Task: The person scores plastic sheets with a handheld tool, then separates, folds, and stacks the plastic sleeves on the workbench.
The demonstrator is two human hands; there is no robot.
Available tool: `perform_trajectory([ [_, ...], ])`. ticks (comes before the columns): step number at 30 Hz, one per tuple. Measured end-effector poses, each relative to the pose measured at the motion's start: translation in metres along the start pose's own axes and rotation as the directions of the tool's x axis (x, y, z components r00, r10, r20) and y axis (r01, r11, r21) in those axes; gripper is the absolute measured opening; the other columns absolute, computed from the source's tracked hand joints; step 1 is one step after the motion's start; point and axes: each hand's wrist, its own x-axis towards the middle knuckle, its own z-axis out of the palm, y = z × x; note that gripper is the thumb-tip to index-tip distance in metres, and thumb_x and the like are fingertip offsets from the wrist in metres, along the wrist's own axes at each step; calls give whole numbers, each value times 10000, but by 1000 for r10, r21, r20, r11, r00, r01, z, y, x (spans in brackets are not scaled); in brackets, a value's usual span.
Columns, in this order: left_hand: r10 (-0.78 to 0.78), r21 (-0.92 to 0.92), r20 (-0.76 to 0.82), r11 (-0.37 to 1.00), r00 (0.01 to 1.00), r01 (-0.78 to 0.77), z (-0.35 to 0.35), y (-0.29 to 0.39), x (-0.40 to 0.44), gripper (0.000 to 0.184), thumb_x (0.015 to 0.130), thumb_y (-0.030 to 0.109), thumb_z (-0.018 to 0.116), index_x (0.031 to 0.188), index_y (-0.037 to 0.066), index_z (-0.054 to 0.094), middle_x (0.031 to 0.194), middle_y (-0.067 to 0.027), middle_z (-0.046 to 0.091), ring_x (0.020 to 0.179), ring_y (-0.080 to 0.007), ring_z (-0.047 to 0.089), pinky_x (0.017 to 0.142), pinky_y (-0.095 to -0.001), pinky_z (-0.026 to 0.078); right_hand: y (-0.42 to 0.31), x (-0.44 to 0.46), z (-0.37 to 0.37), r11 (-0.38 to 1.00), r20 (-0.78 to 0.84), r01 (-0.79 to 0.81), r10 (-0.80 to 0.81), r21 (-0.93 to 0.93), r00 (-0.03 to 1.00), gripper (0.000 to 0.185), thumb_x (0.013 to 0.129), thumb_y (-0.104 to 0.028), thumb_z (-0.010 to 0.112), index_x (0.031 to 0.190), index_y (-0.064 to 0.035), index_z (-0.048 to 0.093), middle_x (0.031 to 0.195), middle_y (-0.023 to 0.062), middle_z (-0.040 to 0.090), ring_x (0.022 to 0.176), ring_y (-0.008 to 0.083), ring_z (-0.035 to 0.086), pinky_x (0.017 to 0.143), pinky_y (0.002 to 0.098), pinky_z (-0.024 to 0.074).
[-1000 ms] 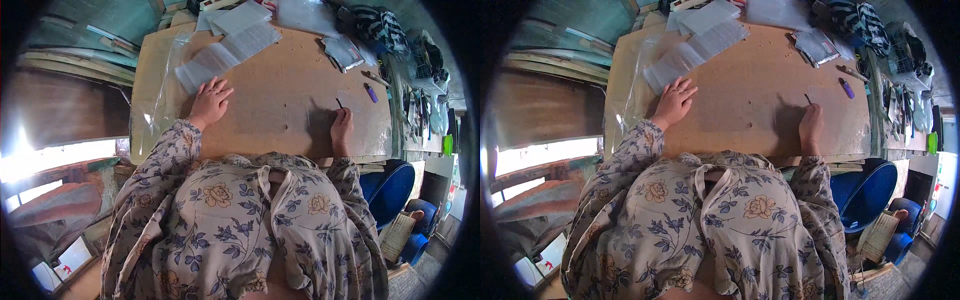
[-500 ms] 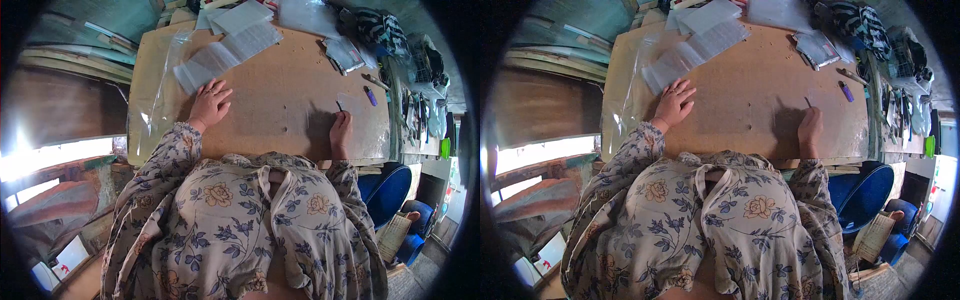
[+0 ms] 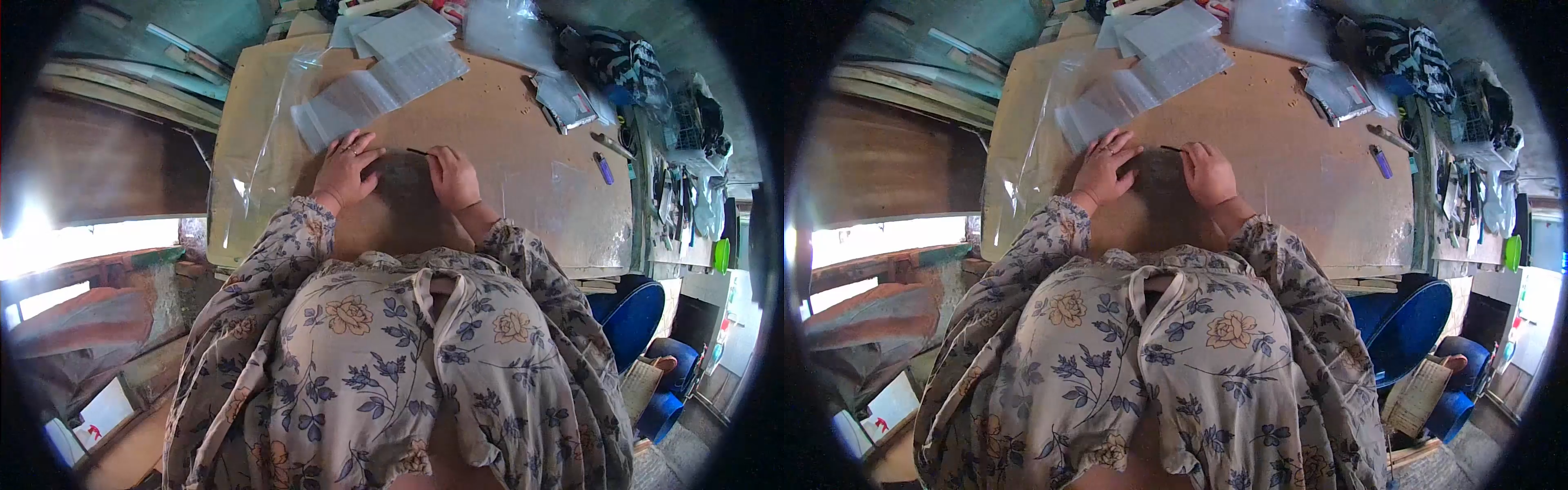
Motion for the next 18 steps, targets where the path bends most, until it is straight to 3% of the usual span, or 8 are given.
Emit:
perform_trajectory([
  [18, -48, -19, 10, 999, 999, 48, -2, 2, -3, 410, 691, 251, 596, 1092, 171, 573, 1311, -57, 391, 1244, -267, 297, 1000, -431, 224, 5, -3, 18, 985, 120, 106, -90, -135, 989, 123, 789, -161, 525, 854, -75, 583, 854, 96, 583, 850, 282, 540, 731, 384, 454],
])
